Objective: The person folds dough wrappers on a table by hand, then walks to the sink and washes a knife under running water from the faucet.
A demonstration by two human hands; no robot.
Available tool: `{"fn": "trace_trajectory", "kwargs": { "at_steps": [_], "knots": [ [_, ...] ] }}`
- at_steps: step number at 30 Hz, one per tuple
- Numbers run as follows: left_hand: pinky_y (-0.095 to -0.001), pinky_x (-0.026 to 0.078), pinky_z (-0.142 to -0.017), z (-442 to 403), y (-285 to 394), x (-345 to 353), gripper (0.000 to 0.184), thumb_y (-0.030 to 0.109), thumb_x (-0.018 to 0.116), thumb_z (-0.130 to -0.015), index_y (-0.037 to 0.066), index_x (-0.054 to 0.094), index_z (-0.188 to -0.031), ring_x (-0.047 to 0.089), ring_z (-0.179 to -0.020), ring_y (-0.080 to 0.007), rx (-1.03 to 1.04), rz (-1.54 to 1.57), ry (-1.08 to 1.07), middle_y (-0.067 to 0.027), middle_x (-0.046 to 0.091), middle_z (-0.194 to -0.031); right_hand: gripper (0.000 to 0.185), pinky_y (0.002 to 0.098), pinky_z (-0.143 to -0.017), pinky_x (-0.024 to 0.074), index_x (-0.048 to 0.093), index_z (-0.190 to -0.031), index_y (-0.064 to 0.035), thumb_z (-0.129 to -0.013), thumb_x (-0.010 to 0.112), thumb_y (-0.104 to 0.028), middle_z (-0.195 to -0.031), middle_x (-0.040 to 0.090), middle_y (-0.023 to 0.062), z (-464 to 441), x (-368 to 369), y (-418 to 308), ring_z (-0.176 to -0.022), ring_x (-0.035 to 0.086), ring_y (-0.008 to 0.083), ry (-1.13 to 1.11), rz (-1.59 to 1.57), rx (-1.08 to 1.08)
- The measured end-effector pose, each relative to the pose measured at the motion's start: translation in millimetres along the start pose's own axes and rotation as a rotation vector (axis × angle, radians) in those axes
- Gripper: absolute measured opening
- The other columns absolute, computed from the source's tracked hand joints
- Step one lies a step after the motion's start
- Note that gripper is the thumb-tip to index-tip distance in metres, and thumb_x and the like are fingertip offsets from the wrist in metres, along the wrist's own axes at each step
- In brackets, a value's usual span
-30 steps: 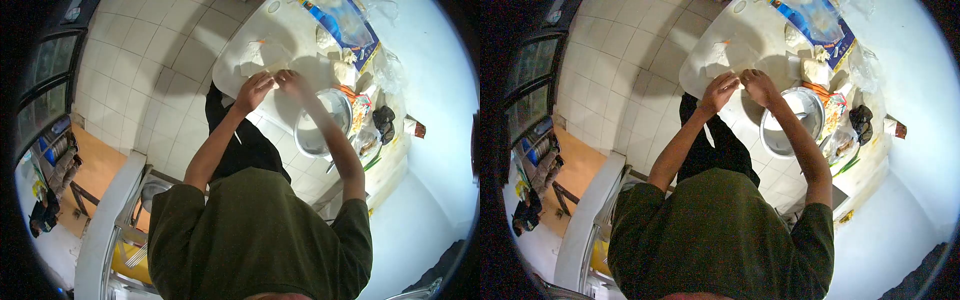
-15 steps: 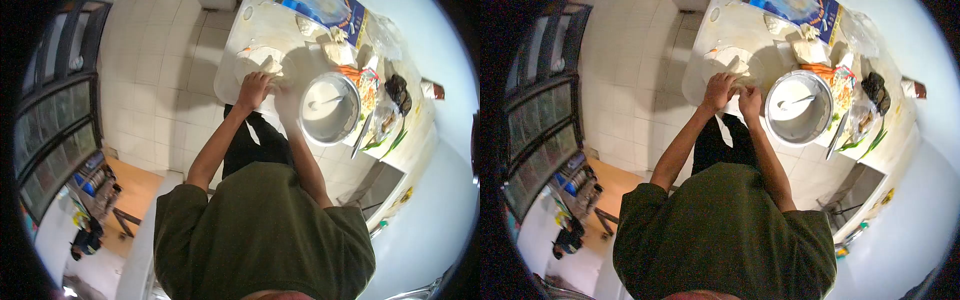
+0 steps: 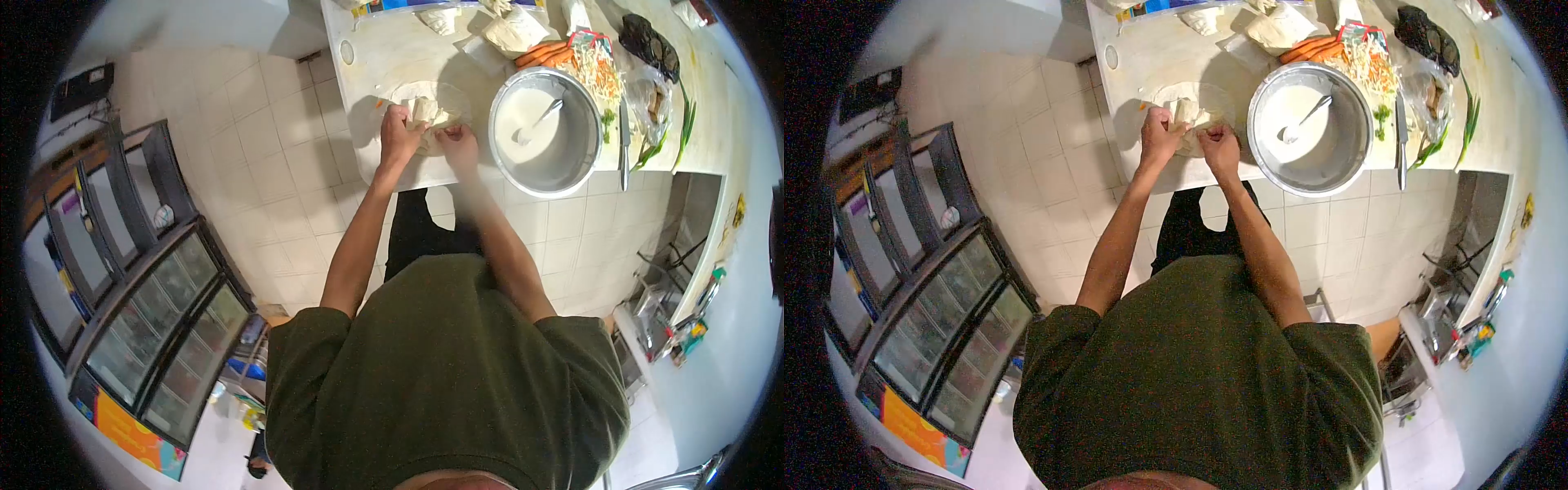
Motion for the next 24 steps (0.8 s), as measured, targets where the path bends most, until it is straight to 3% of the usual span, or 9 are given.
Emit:
{"fn": "trace_trajectory", "kwargs": {
  "at_steps": [2,5,8,14,19,24],
  "knots": [
    [-0.0394,0.050,-0.082,-1,3,1,0.051,0.018,0.082,-0.075,0.000,0.050,-0.111,0.062,-0.091,-0.0300,-0.096,0.016,-0.030,-0.0182,0.061,-0.100,0.029,0.0330,-0.063,0.0485,0.060,-0.083,0.0005,-0.080,0.077,-0.023,-0.071,0.063,0.0081,3,1,-6,-0.064,0.059,0.0175,0.024,-0.008,0.024],
    [-0.0366,0.052,-0.082,5,19,-1,0.042,0.016,0.078,-0.080,-0.001,0.055,-0.110,0.065,-0.091,-0.0274,-0.137,0.129,-0.054,-0.0179,0.066,-0.100,0.028,0.0333,-0.063,0.0486,0.061,-0.083,0.0003,-0.080,0.077,-0.023,-0.071,0.064,0.0086,7,2,-10,-0.064,0.060,0.0181,0.061,-0.009,0.037],
    [-0.0317,0.053,-0.080,5,15,0,0.031,0.016,0.075,-0.085,-0.001,0.061,-0.107,0.066,-0.087,-0.0187,-0.239,0.118,-0.109,-0.0124,0.069,-0.098,0.028,0.0347,-0.063,0.0493,0.063,-0.083,0.0011,-0.081,0.076,-0.024,-0.072,0.066,0.0110,8,5,-7,-0.065,0.062,0.0213,0.081,0.006,0.019],
    [-0.0295,0.053,-0.079,-4,-3,-6,0.019,0.006,0.071,-0.086,0.000,0.065,-0.103,0.066,-0.086,-0.0164,-0.053,0.244,-0.266,-0.0095,0.070,-0.096,0.032,0.0377,-0.067,0.0506,0.066,-0.084,0.0023,-0.081,0.075,-0.028,-0.075,0.068,0.0159,8,6,-4,-0.068,0.065,0.0269,0.066,-0.018,-0.053],
    [-0.0291,0.053,-0.080,-11,-4,-9,0.023,0.004,0.071,-0.084,0.000,0.061,-0.105,0.065,-0.090,-0.0179,-0.024,0.165,-0.343,-0.0103,0.067,-0.098,0.037,0.0383,-0.068,0.0513,0.066,-0.084,0.0033,-0.081,0.076,-0.033,-0.076,0.068,0.0182,10,8,-4,-0.069,0.065,0.0290,0.104,0.066,-0.111],
    [-0.0303,0.053,-0.081,-4,-1,-16,0.034,0.006,0.071,-0.084,0.001,0.056,-0.115,0.064,-0.093,-0.0194,-0.038,0.174,-0.311,-0.0128,0.064,-0.105,0.050,0.0400,-0.068,0.0514,0.064,-0.082,0.0053,-0.076,0.079,-0.042,-0.075,0.067,0.0201,8,9,-10,-0.072,0.066,0.0324,0.097,0.091,0.005]
  ]
}}
Point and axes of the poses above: each hand's wrist, its own z-axis away from the middle knuckle, its own x-axis out of the palm, y = z × x, the point moved 1 cm from there along -z, towards the middle knuckle
